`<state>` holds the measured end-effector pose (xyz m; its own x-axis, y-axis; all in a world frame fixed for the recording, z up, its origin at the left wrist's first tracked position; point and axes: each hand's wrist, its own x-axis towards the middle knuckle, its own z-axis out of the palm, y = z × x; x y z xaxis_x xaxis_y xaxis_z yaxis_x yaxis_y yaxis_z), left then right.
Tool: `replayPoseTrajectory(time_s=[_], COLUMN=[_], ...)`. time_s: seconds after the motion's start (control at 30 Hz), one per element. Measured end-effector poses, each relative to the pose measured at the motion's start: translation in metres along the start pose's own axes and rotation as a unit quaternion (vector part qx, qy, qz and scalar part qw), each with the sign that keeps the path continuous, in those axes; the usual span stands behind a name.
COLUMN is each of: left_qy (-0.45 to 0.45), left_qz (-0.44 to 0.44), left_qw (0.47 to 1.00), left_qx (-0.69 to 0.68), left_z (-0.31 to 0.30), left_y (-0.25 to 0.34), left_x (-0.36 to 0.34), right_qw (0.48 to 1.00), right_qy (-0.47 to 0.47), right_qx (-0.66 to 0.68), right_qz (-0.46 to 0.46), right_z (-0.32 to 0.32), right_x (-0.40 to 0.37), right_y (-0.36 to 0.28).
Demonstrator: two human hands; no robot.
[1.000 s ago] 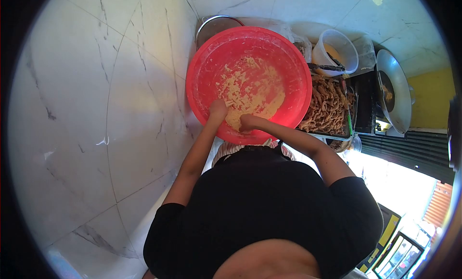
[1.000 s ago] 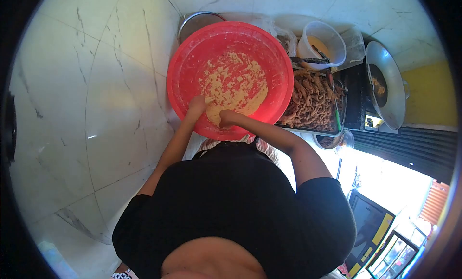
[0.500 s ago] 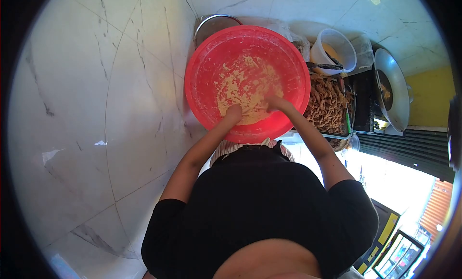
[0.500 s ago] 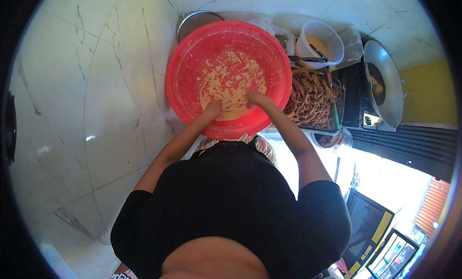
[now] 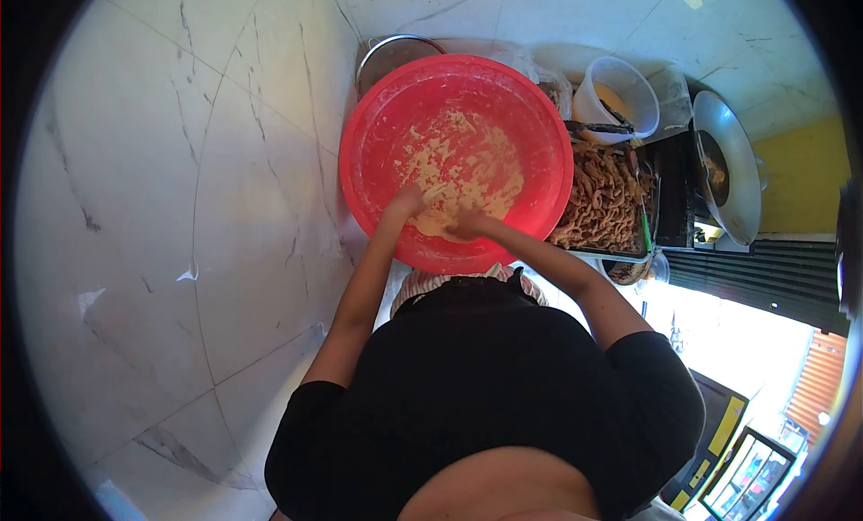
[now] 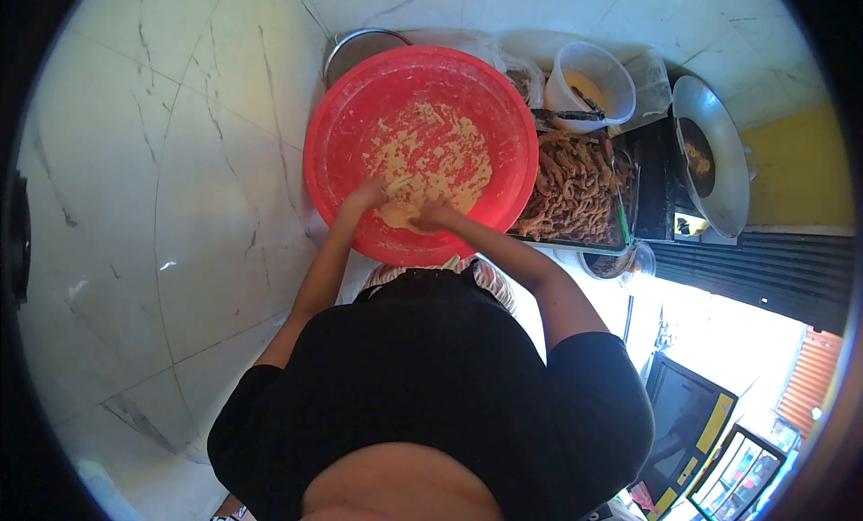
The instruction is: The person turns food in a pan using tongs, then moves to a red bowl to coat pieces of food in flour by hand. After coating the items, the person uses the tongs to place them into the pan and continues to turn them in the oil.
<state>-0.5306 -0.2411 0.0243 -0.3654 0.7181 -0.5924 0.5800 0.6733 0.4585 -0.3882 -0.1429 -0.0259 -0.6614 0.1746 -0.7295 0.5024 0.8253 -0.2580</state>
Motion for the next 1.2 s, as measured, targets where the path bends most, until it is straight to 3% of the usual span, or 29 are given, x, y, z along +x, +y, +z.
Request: replayPoseTrajectory(time_s=[0.07, 0.13, 0.27, 0.33, 0.37, 0.43, 0.53, 0.57, 0.63, 0.67, 0.73, 0.77, 0.8, 0.83, 0.9, 0.93, 0.97, 1.0, 1.03, 1.1, 1.2], left_qy=[0.031, 0.114, 0.122, 0.121, 0.122, 0.088, 0.045, 0.045, -0.100, -0.100, -0.182, -0.182, -0.170, -0.158, -0.108, -0.058, -0.059, 0.005, 0.069, 0.087, 0.111], left_qz=[-0.023, -0.063, -0.080, -0.069, -0.071, 0.010, 0.035, 0.035, 0.094, 0.094, 0.145, 0.144, 0.083, 0.019, -0.013, -0.042, -0.044, -0.042, -0.040, -0.053, -0.069], left_qw=[0.999, 0.990, 0.988, 0.990, 0.990, 0.993, 0.991, 0.991, 0.984, 0.984, 0.973, 0.973, 0.982, 0.987, 0.994, 0.997, 0.997, 0.999, 0.997, 0.995, 0.991], left_qx=[0.005, 0.054, 0.058, 0.015, 0.015, 0.072, 0.119, 0.119, 0.116, 0.116, -0.010, -0.011, -0.007, -0.003, 0.010, 0.024, 0.023, 0.014, 0.005, 0.003, 0.002], left_z=[-0.003, 0.000, 0.023, 0.030, 0.070, 0.137, 0.077, 0.073, 0.066, 0.061, 0.046, 0.038, 0.029, 0.022, 0.010, 0.004, -0.001, -0.004, -0.005, -0.004, 0.003], left_y=[0.003, 0.011, 0.004, 0.006, -0.026, -0.071, 0.007, 0.017, 0.031, 0.031, 0.026, 0.024, 0.021, 0.017, 0.005, 0.000, -0.002, -0.003, -0.003, -0.005, -0.013], left_x=[-0.008, -0.021, -0.019, -0.015, 0.011, 0.083, 0.013, 0.011, 0.012, 0.012, 0.010, 0.008, 0.005, 0.000, -0.011, -0.018, -0.024, -0.032, -0.037, -0.041, -0.038], right_qw=[0.999, 0.998, 0.989, 0.972, 0.972, 0.967, 0.965, 0.972, 0.977, 0.983, 0.986, 0.966, 0.926, 0.926, 0.907, 0.907, 0.952, 0.934, 0.934, 0.921, 0.950], right_qy=[0.028, -0.030, -0.071, -0.141, -0.141, -0.136, -0.187, -0.150, -0.112, -0.075, -0.038, 0.066, 0.169, 0.167, 0.257, 0.254, 0.271, 0.270, 0.269, 0.180, 0.152], right_qx=[-0.012, 0.051, 0.041, 0.015, 0.013, 0.083, 0.089, 0.108, 0.127, 0.085, 0.042, 0.119, 0.193, 0.193, 0.304, 0.306, 0.054, -0.203, -0.202, -0.344, -0.266], right_qz=[-0.029, -0.038, -0.127, -0.185, -0.187, -0.201, -0.163, -0.146, -0.128, -0.143, -0.158, -0.220, -0.277, -0.279, -0.136, -0.136, -0.130, -0.116, -0.117, -0.036, -0.056], right_z=[0.013, -0.012, -0.027, -0.039, -0.043, -0.052, -0.082, -0.094, -0.104, -0.104, -0.080, -0.063, -0.041, -0.035, -0.028, -0.033, -0.044, -0.047, -0.036, -0.019, -0.004], right_x=[-0.010, -0.045, -0.036, -0.034, -0.033, -0.030, -0.036, -0.043, -0.042, -0.032, 0.010, 0.048, 0.089, 0.098, 0.109, 0.093, 0.062, 0.039, 0.036, 0.035, 0.019], right_y=[-0.018, -0.037, -0.024, -0.011, -0.002, 0.021, 0.048, 0.054, 0.070, 0.080, 0.122, 0.152, 0.153, 0.158, 0.159, 0.148, 0.127, 0.106, 0.090, 0.060, 0.031])
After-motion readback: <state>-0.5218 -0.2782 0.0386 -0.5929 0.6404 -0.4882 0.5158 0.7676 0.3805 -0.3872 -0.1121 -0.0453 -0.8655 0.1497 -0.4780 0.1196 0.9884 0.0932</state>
